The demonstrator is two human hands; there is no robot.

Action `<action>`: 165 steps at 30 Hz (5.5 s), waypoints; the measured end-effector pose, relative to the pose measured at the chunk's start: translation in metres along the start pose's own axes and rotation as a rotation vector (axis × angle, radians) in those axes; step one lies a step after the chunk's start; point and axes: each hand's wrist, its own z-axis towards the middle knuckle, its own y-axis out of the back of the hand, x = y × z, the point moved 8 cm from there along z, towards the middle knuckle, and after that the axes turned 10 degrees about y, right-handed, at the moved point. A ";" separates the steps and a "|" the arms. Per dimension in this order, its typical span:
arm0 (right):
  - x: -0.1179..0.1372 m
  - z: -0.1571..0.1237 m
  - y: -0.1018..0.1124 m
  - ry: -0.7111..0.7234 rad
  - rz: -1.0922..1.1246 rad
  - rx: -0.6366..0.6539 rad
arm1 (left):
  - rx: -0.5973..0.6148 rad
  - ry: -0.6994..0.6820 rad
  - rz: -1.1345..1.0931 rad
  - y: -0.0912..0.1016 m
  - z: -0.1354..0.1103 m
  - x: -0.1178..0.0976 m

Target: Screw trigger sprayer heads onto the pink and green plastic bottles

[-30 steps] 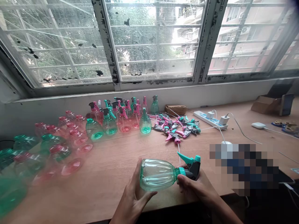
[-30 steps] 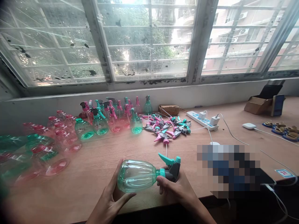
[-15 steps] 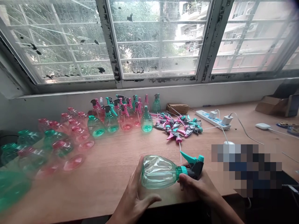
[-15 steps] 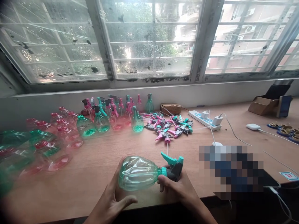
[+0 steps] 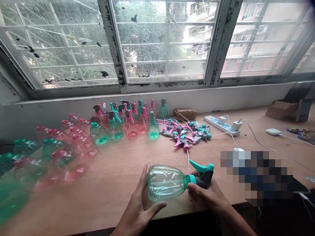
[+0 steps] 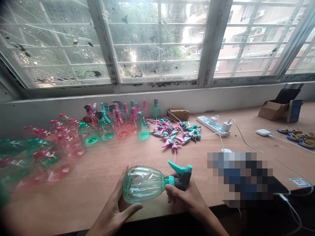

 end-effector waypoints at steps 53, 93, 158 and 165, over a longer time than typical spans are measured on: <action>0.004 0.000 0.000 0.001 0.025 -0.035 | 0.066 0.016 -0.046 0.001 0.001 0.005; 0.001 0.002 0.003 -0.013 0.024 -0.044 | 0.124 -0.019 -0.136 -0.004 -0.001 -0.002; 0.000 0.002 0.002 -0.017 0.076 -0.058 | 0.101 -0.023 -0.090 -0.004 -0.004 -0.002; 0.002 0.002 0.001 0.005 0.043 -0.036 | 0.160 0.039 -0.151 -0.009 -0.004 0.005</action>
